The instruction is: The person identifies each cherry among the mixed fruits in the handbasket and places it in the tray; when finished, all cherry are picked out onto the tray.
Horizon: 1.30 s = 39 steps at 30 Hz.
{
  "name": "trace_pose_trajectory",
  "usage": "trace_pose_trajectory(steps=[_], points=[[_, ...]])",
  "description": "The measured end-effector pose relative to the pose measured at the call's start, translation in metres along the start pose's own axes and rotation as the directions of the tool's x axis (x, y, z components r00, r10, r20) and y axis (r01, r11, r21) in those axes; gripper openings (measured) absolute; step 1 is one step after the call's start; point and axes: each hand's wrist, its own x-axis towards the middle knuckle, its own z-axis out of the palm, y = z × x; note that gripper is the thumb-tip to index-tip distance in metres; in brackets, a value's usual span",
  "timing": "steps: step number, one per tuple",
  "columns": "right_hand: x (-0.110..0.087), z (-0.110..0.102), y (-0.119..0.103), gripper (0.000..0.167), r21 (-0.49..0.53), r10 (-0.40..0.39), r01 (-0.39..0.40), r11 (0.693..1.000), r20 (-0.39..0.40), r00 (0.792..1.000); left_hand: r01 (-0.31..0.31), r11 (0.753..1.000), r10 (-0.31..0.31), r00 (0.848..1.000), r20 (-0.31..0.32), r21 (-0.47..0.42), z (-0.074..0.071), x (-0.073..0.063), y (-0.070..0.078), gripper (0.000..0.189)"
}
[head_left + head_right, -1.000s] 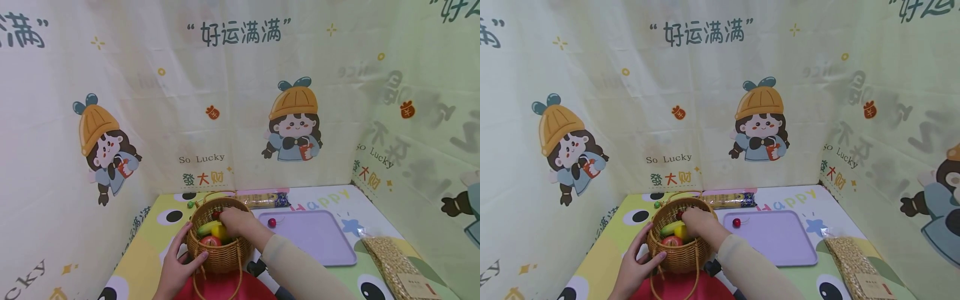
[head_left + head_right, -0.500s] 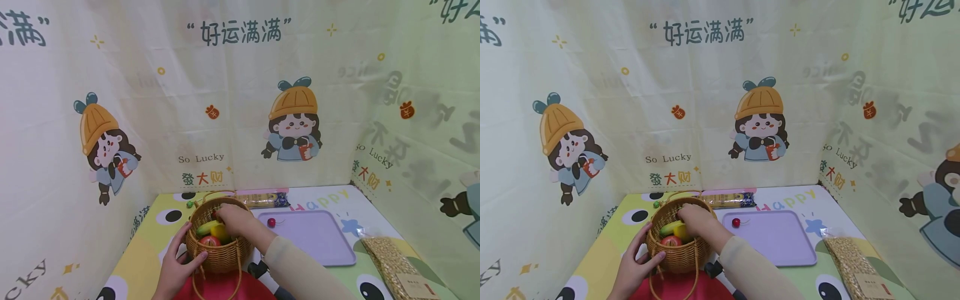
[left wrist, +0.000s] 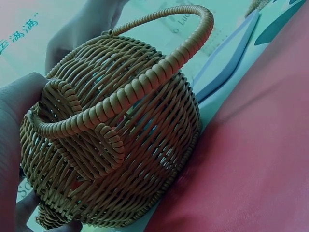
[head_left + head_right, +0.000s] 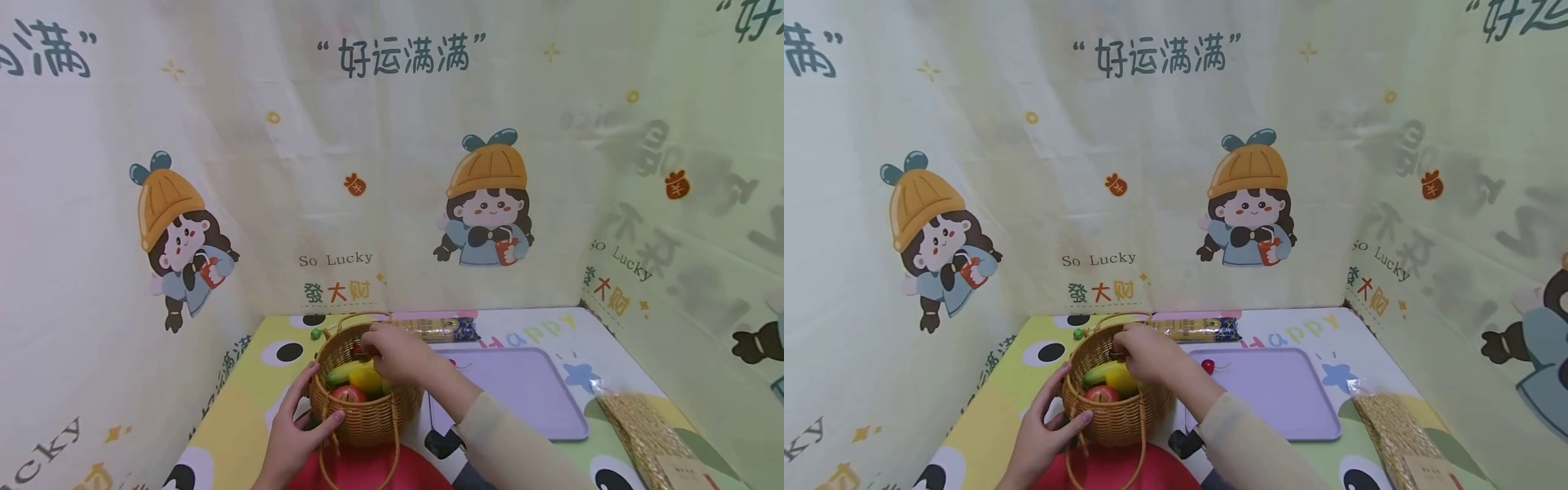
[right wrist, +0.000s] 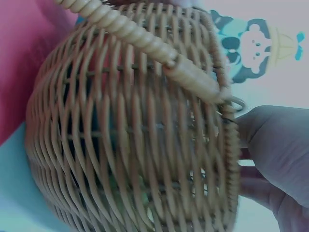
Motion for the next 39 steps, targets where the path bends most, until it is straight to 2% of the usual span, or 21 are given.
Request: trace_pose_trajectory(steps=[5,10,15,23,26,29,32,35,39], points=[[-0.012,-0.012,0.010,0.016,0.043,-0.005,0.009,0.999,-0.089,0.996,0.006,1.000,-0.006,1.000,-0.006,-0.009,0.002,0.000,0.001,0.090],[-0.024,-0.024,0.018,0.020,0.080,0.035,-0.020,0.997,-0.187,0.982,0.012,1.000,-0.012,1.000,-0.007,-0.012,0.001,0.000,0.003,0.090],[-0.035,-0.031,0.031,0.025,0.091,0.099,-0.076,0.993,-0.277,0.956,0.012,1.000,-0.013,1.000,-0.006,-0.013,0.001,-0.001,0.004,0.090],[-0.058,-0.033,0.069,0.030,0.123,0.184,-0.147,0.981,-0.388,0.903,0.027,1.000,-0.027,1.000,-0.008,-0.002,0.003,0.001,-0.003,0.091],[-0.066,-0.029,0.084,0.029,0.127,0.251,-0.217,0.968,-0.408,0.878,0.033,0.999,-0.033,0.999,-0.013,-0.001,0.004,0.002,-0.004,0.092],[-0.075,-0.023,0.099,0.026,0.153,0.336,-0.299,0.942,-0.409,0.848,0.037,0.999,-0.037,0.999,-0.010,0.003,0.004,0.002,-0.004,0.092],[-0.085,-0.016,0.115,0.024,0.183,0.398,-0.354,0.917,-0.395,0.828,0.035,0.999,-0.035,0.999,-0.010,0.002,0.004,0.001,-0.003,0.092],[-0.094,-0.008,0.129,0.023,0.196,0.424,-0.377,0.905,-0.381,0.821,0.040,0.999,-0.040,0.999,-0.012,-0.001,0.004,0.000,-0.001,0.091],[-0.107,-0.001,0.145,0.019,0.204,0.431,-0.381,0.902,-0.369,0.824,0.030,1.000,-0.030,0.999,-0.011,-0.006,0.004,0.000,0.001,0.090]])
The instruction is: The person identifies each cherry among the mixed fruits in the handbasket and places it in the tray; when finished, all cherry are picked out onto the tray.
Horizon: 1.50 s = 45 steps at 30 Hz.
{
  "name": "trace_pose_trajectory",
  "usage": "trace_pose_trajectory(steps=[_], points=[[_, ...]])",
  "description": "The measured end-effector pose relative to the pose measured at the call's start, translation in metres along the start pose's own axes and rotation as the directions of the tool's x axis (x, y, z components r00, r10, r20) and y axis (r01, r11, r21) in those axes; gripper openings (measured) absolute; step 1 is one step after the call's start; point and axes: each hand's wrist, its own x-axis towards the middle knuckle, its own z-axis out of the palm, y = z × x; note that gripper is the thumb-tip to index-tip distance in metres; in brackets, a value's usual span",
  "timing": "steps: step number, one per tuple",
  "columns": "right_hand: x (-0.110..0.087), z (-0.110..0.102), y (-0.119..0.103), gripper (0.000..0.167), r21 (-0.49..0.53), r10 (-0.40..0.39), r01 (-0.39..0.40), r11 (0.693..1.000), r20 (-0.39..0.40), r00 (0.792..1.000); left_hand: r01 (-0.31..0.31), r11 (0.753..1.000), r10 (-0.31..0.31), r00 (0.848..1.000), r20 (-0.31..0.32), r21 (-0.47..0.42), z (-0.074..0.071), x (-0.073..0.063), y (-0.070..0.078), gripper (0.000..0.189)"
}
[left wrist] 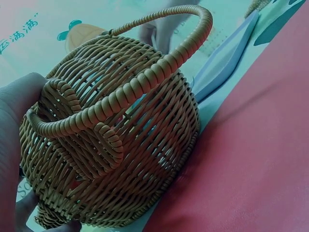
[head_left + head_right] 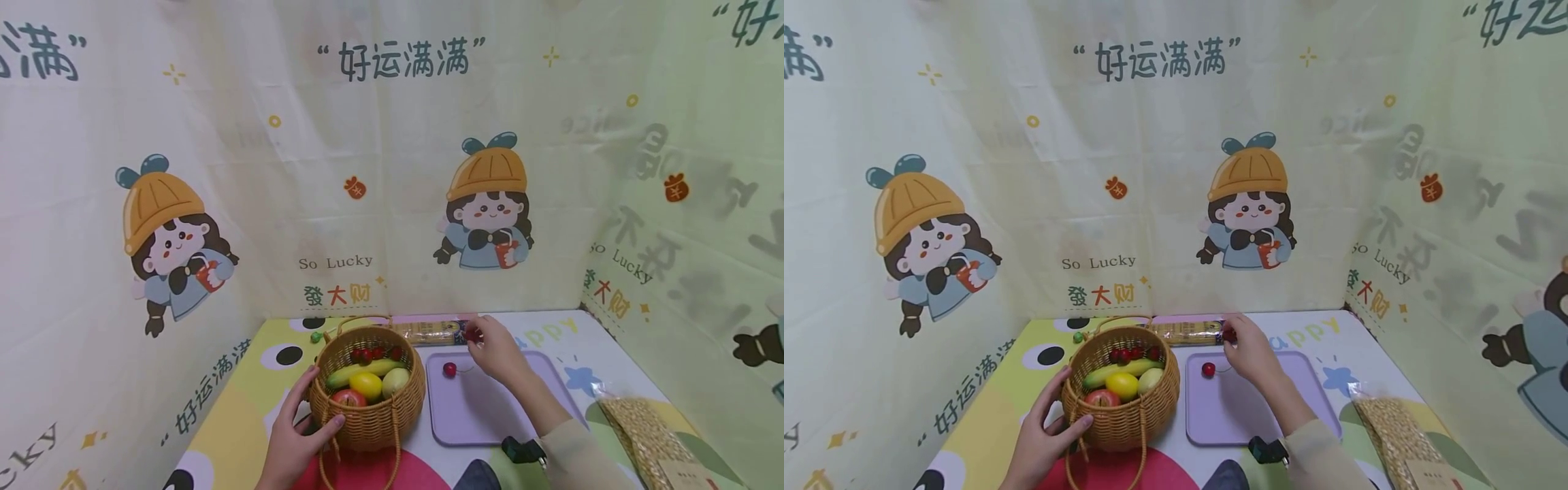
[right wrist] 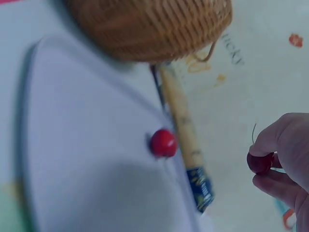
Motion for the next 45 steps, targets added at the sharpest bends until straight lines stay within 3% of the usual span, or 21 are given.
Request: trace_pose_trajectory(steps=[9,15,28,39,45], points=[[-0.018,0.009,0.042,0.022,0.025,0.036,-0.038,0.999,0.078,0.996,0.003,1.000,-0.003,1.000,0.002,-0.007,0.000,0.000,0.001,0.090],[-0.023,0.018,0.058,0.021,0.007,0.075,-0.076,0.997,0.100,0.992,0.006,1.000,-0.006,1.000,0.004,-0.010,0.000,0.000,0.001,0.090],[-0.034,0.024,0.065,0.022,0.012,0.148,-0.151,0.988,0.133,0.980,0.011,1.000,-0.010,1.000,0.017,-0.026,0.000,0.002,0.000,0.089],[-0.040,0.026,0.068,0.029,0.019,0.121,-0.123,0.992,0.103,0.987,0.013,1.000,-0.013,1.000,0.013,-0.027,-0.001,0.001,0.000,0.090],[-0.038,0.021,0.055,0.032,-0.020,0.106,-0.105,0.994,0.067,0.992,0.014,1.000,-0.014,1.000,0.011,-0.022,-0.001,0.001,0.002,0.089]])
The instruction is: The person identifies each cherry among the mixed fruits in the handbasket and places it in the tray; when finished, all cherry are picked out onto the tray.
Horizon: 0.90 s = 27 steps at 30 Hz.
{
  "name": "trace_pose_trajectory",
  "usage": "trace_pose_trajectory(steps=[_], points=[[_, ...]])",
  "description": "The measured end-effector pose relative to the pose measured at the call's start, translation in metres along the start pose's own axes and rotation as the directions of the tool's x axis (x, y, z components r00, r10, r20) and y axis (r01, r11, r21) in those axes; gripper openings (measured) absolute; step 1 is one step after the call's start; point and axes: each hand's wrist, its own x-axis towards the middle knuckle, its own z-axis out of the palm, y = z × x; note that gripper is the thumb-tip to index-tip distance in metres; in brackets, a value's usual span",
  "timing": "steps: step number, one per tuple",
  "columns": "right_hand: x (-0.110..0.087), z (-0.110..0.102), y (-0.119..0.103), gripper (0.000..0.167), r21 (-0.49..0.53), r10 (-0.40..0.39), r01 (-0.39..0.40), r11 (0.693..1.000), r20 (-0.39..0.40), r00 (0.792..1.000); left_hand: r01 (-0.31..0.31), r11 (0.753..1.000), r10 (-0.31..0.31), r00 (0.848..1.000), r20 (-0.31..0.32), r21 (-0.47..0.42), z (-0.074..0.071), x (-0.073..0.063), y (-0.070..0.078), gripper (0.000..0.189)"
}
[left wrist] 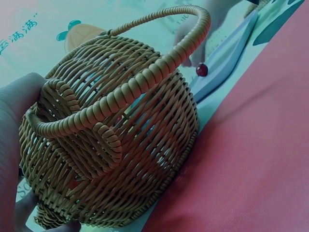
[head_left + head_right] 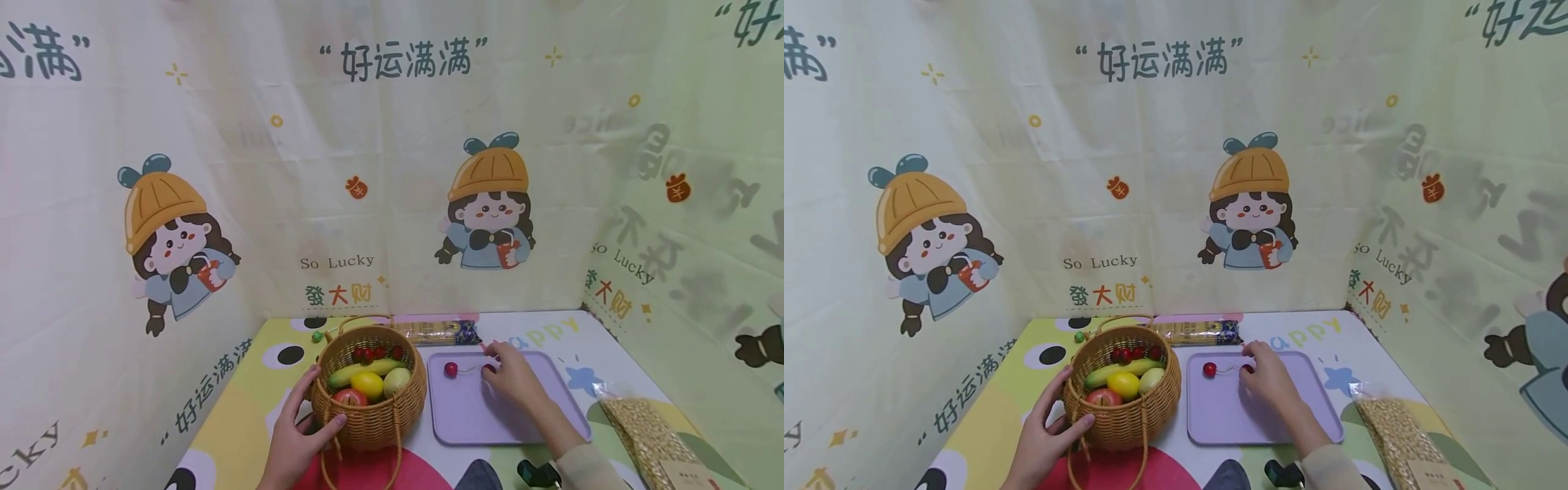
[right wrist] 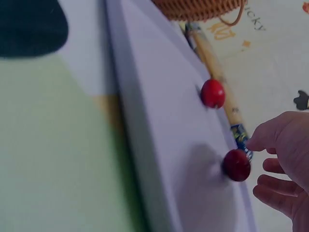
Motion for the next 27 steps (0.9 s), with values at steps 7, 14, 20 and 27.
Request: trace_pose_trajectory(steps=[7,14,20,27], points=[[0.008,-0.013,-0.038,0.034,-0.015,-0.074,0.073,0.997,-0.042,0.996,-0.009,1.000,0.009,1.000,-0.008,0.010,0.002,-0.001,0.001,0.089],[0.017,-0.014,-0.080,0.034,0.032,-0.103,0.105,0.994,-0.042,0.994,0.000,1.000,0.000,1.000,-0.006,0.012,0.002,-0.002,0.000,0.089],[0.021,-0.014,-0.120,0.035,0.058,-0.098,0.098,0.993,-0.011,0.995,0.004,1.000,-0.004,1.000,-0.002,0.017,0.001,-0.002,-0.001,0.089],[0.027,-0.010,-0.167,0.027,0.084,-0.193,0.192,0.978,0.010,0.981,-0.006,1.000,0.006,1.000,0.003,0.015,0.001,-0.001,-0.001,0.089]])
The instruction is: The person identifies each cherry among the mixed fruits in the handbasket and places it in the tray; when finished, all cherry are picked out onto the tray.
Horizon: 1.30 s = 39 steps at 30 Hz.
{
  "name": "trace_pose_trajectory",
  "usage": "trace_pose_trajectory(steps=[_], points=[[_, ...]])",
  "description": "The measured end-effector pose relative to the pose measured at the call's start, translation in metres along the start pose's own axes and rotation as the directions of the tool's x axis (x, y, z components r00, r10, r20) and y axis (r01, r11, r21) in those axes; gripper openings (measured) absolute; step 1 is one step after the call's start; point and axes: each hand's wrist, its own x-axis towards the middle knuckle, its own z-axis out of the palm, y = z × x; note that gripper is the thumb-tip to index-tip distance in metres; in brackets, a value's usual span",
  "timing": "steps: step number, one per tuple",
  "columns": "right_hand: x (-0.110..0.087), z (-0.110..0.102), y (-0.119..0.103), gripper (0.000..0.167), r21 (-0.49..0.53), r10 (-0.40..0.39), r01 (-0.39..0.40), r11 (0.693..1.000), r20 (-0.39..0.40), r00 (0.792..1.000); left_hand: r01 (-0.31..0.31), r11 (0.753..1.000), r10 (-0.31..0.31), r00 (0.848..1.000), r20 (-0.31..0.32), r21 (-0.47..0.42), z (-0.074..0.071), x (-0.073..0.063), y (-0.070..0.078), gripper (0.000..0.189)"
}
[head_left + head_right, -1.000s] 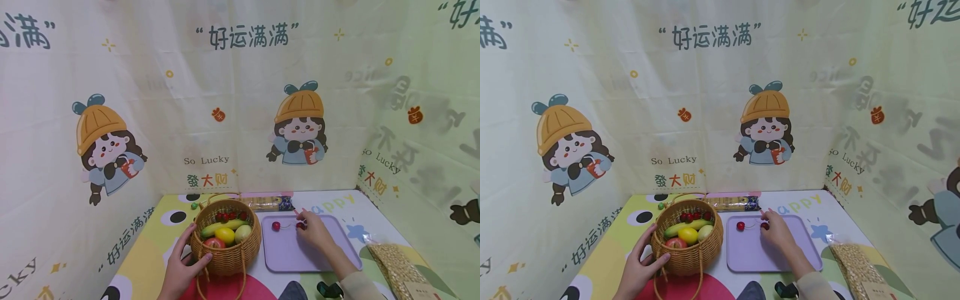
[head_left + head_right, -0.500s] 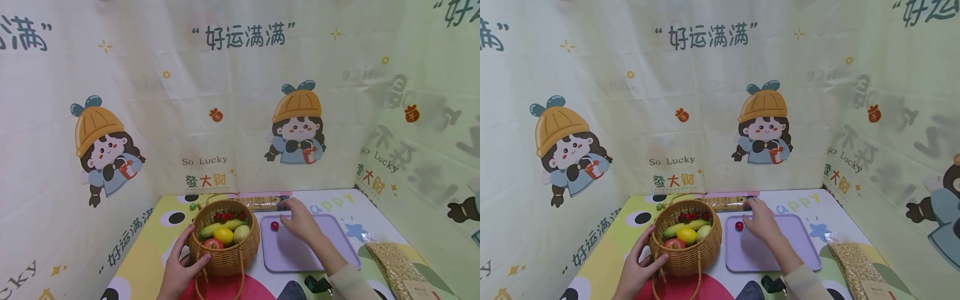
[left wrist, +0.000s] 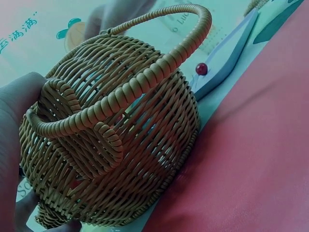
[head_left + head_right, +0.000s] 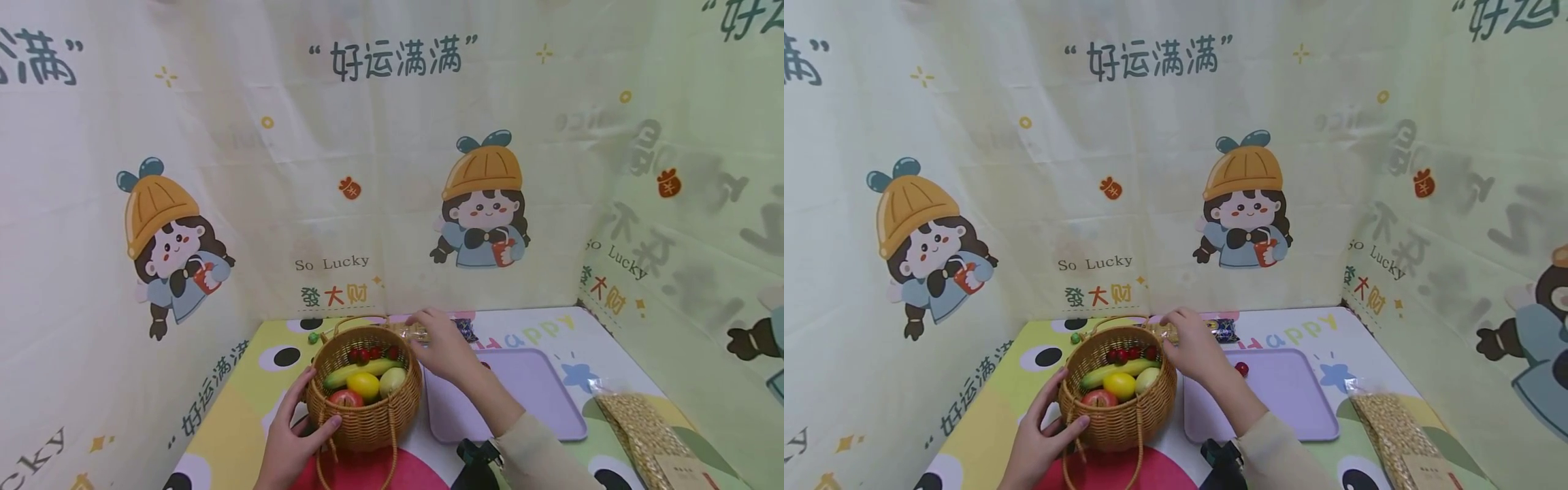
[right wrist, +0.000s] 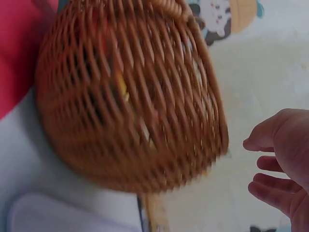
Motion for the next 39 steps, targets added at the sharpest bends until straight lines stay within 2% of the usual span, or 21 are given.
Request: trace_pose_trajectory(steps=[6,9,12,16,19,21,26,30,35,39], points=[[0.011,0.016,-0.026,0.024,0.006,-0.137,0.137,0.991,0.070,0.988,0.007,1.000,-0.007,1.000,-0.010,0.003,-0.001,-0.001,0.000,0.089],[0.018,0.026,-0.036,0.022,-0.019,-0.199,0.203,0.979,0.131,0.971,0.008,1.000,-0.007,1.000,-0.021,0.017,-0.002,-0.001,0.001,0.090],[0.024,0.038,-0.043,0.021,-0.068,-0.212,0.232,0.970,0.218,0.952,0.003,1.000,-0.002,0.999,-0.032,0.028,-0.004,-0.001,0.002,0.091],[0.029,0.052,-0.050,0.024,-0.136,-0.150,0.207,0.969,0.343,0.927,0.018,0.999,-0.017,0.999,-0.033,0.030,-0.005,-0.001,0.002,0.092],[0.030,0.061,-0.055,0.026,-0.213,-0.091,0.185,0.960,0.386,0.918,0.034,0.999,-0.034,0.999,-0.024,0.028,-0.006,0.000,0.001,0.093],[0.030,0.064,-0.059,0.026,-0.290,-0.070,0.196,0.937,0.392,0.917,0.036,0.999,-0.036,0.999,-0.021,0.028,-0.006,0.001,0.001,0.092],[0.030,0.072,-0.067,0.024,-0.475,-0.007,0.220,0.852,0.410,0.912,0.034,0.999,-0.034,0.999,-0.021,0.025,-0.006,0.002,0.000,0.091],[0.027,0.077,-0.065,0.021,-0.538,0.040,0.205,0.818,0.407,0.912,0.033,0.999,-0.032,0.999,-0.015,0.013,-0.004,0.002,0.000,0.090],[0.024,0.080,-0.061,0.020,-0.587,0.034,0.216,0.780,0.384,0.923,0.053,0.998,-0.053,0.999,-0.012,0.024,-0.001,0.002,-0.001,0.092],[0.021,0.080,-0.064,0.019,-0.616,0.044,0.211,0.759,0.373,0.927,0.047,0.999,-0.047,0.999,-0.012,0.027,0.000,0.002,-0.001,0.092]])
